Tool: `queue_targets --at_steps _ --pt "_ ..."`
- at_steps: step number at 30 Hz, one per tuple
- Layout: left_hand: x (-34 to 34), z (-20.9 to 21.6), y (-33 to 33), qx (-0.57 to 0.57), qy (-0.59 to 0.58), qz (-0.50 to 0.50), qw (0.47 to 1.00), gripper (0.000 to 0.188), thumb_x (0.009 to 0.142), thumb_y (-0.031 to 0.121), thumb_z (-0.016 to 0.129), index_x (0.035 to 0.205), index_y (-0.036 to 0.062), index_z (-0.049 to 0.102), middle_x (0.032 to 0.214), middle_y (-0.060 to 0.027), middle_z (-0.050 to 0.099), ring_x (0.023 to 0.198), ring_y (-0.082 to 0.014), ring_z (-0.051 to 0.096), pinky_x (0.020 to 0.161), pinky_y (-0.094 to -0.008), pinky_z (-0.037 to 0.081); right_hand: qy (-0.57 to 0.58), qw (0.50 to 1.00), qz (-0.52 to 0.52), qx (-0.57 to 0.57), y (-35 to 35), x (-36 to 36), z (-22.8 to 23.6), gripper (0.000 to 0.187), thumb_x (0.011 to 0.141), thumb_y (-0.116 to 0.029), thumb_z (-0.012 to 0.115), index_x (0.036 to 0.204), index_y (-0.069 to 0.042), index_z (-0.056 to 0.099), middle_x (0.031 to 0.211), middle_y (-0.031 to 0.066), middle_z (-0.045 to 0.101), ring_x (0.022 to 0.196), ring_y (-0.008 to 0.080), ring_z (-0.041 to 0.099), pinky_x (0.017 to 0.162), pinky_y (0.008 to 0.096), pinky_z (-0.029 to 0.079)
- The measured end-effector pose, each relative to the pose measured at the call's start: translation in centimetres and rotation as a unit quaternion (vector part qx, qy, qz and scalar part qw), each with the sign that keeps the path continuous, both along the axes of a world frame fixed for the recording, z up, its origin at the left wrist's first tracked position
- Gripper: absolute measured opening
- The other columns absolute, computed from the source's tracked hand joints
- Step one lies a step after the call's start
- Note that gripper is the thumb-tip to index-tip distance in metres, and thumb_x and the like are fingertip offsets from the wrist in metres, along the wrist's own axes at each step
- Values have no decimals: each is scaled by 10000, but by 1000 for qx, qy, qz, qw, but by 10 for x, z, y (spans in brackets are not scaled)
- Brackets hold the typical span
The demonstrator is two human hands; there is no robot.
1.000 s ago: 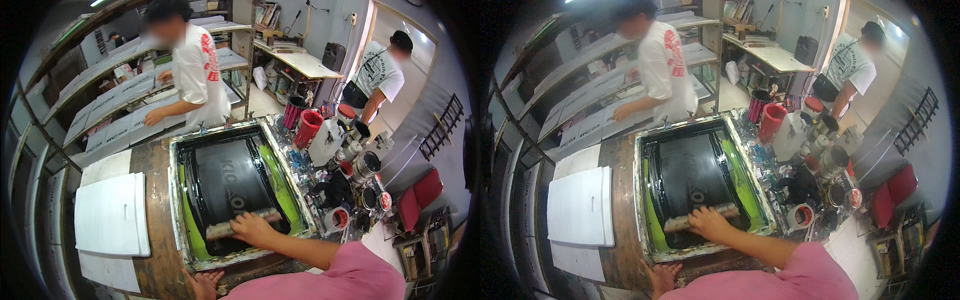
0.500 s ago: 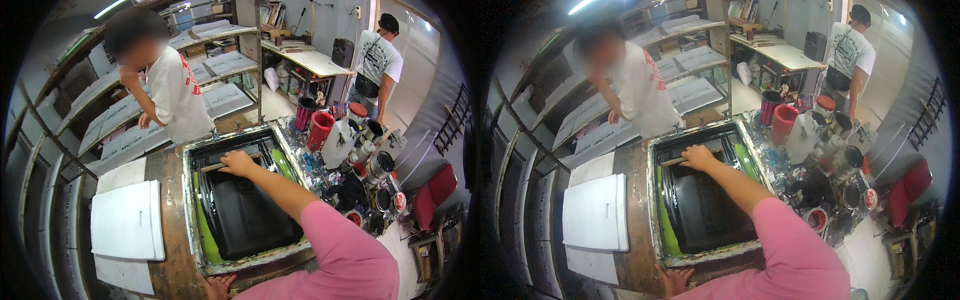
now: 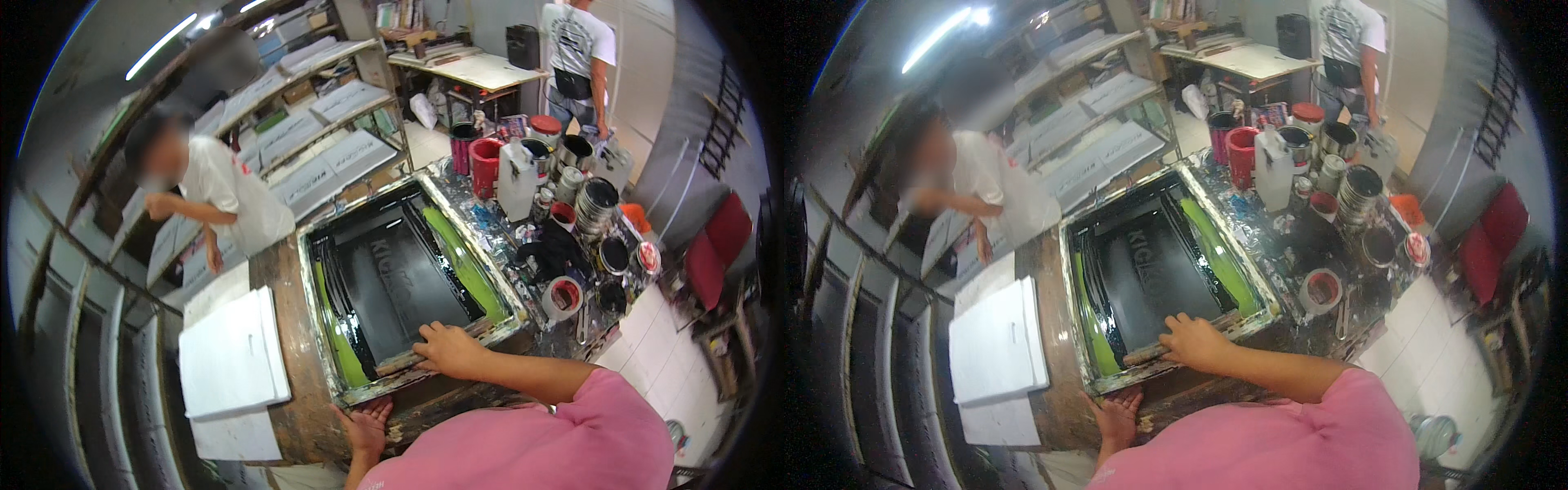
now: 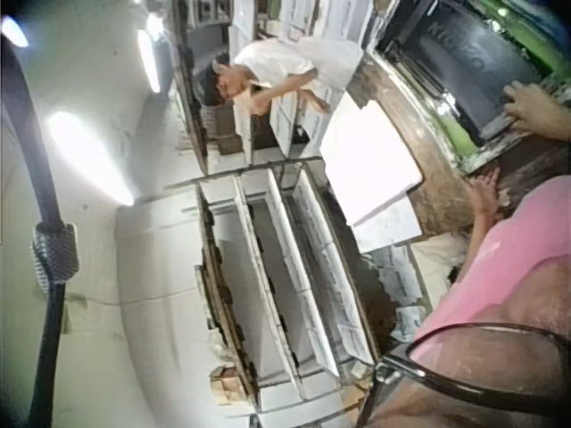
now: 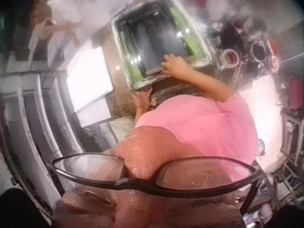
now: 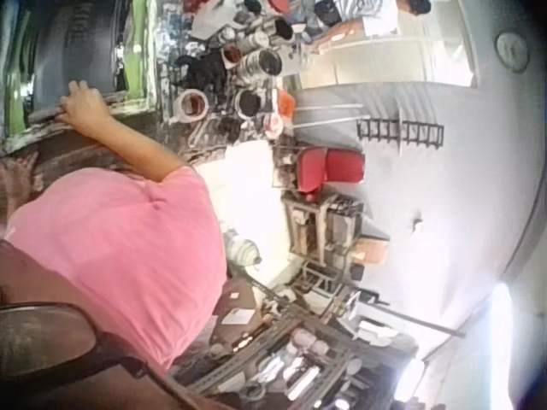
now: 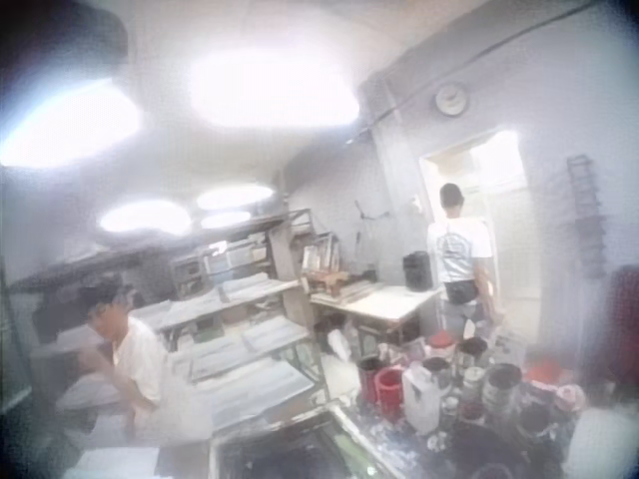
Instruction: The person performs screen printing on plastic bags by placing a bag under a screen, pulling a squeegee with black ink across the mesh, and then lifting the screen to reveal the printed logo.
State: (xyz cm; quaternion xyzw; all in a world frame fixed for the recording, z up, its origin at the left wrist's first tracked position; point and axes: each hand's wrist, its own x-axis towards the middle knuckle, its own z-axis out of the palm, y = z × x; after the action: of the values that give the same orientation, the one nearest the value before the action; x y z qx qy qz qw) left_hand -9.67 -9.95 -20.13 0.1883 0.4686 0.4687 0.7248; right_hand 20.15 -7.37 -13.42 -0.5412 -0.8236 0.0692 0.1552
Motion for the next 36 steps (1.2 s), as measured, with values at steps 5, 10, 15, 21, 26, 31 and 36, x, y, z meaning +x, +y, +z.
queue_targets --at_steps 5,10,15,21,26,31,36 --pt "-1 57 5 70 -11 53 996 1233 876 995 319 1518 -47 468 1376 -304 620 1247 -478 631 1109 -574 507 -56 988 -63 129 -14 -18 65 304 914 -312 699 1102 -73 682 1003 97 644 1014 302 622 1068 573 398" --pt "-10 113 45 330 -117 -7 937 1146 925 945 334 1523 -19 494 1494 -300 564 1359 -433 589 1148 -560 484 22 951 -62 304 41 -10 148 385 917 -452 706 1012 -81 673 938 105 660 890 270 601 950 490 400" --pt "14 94 92 440 518 -117 724 945 1042 691 456 1688 24 283 1715 -321 278 1641 -430 181 1304 -604 164 59 935 -65 343 89 -7 202 417 943 -485 678 887 -72 705 822 114 683 865 292 639 939 486 395" --pt "43 15 71 225 763 -247 553 1010 1007 725 484 1708 40 241 1746 -373 51 1628 -544 -49 1228 -772 -33 86 941 -55 322 119 0 236 500 971 -536 645 938 -48 750 822 152 726 868 328 686 1006 520 376" --pt "43 2 59 205 769 -268 543 983 1030 659 509 1697 -4 223 1713 -428 59 1602 -600 -70 1223 -789 12 90 935 -53 338 135 0 251 554 972 -565 658 876 -24 737 814 150 711 848 308 674 978 476 398" --pt "45 6 69 229 743 -266 570 939 1053 611 490 1676 -49 248 1740 -375 83 1623 -549 -73 1220 -785 -35 66 954 -52 287 143 4 259 575 995 -575 623 945 -17 751 838 160 716 888 309 676 1050 495 361" --pt "46 5 69 257 724 -234 596 860 1078 546 483 1623 -104 339 1741 -308 230 1647 -493 -13 1282 -692 5 76 928 -71 359 134 4 254 549 971 -564 660 887 -26 732 795 142 711 842 298 672 945 458 407"
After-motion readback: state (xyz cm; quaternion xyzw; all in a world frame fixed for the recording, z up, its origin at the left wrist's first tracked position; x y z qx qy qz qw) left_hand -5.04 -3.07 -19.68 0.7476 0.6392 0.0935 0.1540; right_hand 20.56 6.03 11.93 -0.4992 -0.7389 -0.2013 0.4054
